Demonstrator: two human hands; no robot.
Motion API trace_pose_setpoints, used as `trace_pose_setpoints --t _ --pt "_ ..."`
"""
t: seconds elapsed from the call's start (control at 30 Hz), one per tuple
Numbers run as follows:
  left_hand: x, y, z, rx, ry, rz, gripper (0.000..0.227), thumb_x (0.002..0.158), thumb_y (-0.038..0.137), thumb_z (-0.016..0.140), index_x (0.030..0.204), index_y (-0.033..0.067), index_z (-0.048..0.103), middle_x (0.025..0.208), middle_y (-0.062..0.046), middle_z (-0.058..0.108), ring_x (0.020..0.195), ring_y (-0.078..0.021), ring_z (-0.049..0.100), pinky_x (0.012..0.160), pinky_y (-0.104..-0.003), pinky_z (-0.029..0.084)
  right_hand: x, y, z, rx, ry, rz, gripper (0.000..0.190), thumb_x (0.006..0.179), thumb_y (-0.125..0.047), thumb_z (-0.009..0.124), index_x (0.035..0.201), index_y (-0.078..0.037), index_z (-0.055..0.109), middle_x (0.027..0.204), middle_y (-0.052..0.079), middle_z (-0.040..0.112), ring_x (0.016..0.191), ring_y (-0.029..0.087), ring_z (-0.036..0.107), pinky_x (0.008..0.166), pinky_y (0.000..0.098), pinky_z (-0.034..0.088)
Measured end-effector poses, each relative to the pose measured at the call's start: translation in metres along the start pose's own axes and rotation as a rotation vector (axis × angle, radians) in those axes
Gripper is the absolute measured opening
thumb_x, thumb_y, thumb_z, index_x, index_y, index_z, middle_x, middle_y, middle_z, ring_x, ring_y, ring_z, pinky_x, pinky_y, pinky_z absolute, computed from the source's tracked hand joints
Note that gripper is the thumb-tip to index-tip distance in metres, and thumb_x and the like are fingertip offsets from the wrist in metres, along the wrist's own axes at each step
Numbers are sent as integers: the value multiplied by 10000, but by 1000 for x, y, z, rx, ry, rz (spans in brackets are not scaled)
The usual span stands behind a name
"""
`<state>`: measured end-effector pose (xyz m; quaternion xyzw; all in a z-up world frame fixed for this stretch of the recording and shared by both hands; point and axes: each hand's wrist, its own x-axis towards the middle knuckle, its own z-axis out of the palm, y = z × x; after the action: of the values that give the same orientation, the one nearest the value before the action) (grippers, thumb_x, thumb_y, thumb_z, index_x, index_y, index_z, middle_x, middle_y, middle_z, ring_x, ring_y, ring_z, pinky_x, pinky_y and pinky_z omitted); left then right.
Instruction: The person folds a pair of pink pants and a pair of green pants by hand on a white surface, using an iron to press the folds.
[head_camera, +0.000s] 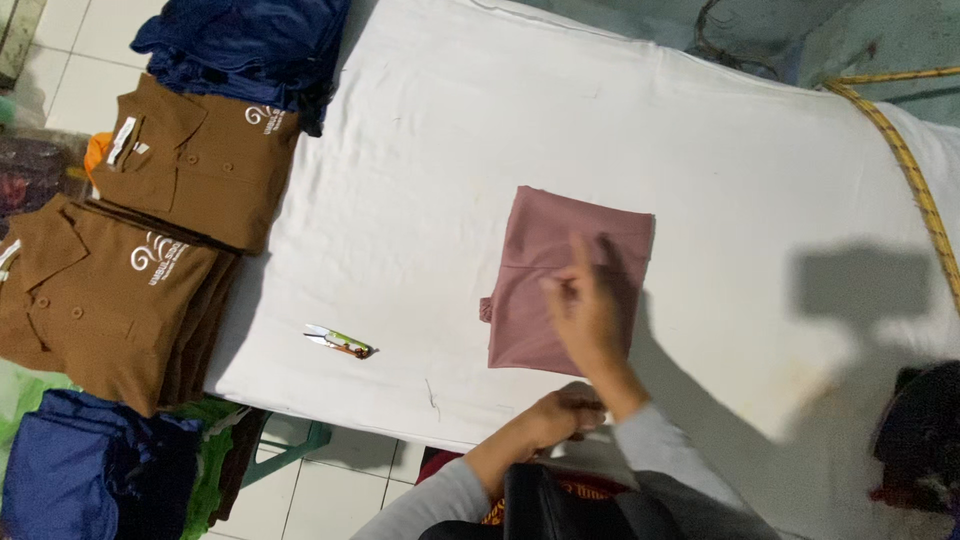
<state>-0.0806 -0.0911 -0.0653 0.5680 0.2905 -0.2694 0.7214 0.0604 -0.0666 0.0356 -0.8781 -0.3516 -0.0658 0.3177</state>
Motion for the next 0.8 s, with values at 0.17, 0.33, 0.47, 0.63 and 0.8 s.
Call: trace_pose_setpoints --t 0.17,0.33,0.47,0.63,0.8 --pt "-76 92 -62 326 456 390 188 909 316 546 975 187 666 926 -59 687 914 -301 654 759 -431 500 -57 39 -15 -145 -63 -66 622 936 -365 436 1470 -90 278 1507 208 219 1350 464 198 1070 594 171" --pt "-38 91 -106 1110 608 258 755 896 476 487 1500 300 69 1567 28 84 1409 -356 90 1049 -667 80 -86 33 16 -369 -178 -140 617 897 -448 456 1444 -190 339 1519 167 232 1398 419 141 1067 638 47" --pt "-39 89 -87 1266 652 300 633 942 186 393 1502 238 102 1566 2 77 1416 -312 19 1040 -667 -23 -82 42 9 -348 -154 -86 610 915 -487 417 1457 -230 306 1553 98 160 1423 344 73 1101 577 11" --pt "-21 105 -29 1319 624 677 637 912 482 420 1484 286 218 1529 -31 219 1390 -332 153 980 -730 62 -55 117 -12 260 298 442 93 834 -194 717 859 -115 674 806 62 677 815 242 643 812 362 484" --pt "31 68 -14 1659 656 784 750 883 670 267 1508 326 37 1574 20 11 1434 -274 -8 1051 -669 -7 33 160 -30 320 69 600 110 838 -299 704 947 -294 719 848 -101 700 817 99 668 710 216 512"
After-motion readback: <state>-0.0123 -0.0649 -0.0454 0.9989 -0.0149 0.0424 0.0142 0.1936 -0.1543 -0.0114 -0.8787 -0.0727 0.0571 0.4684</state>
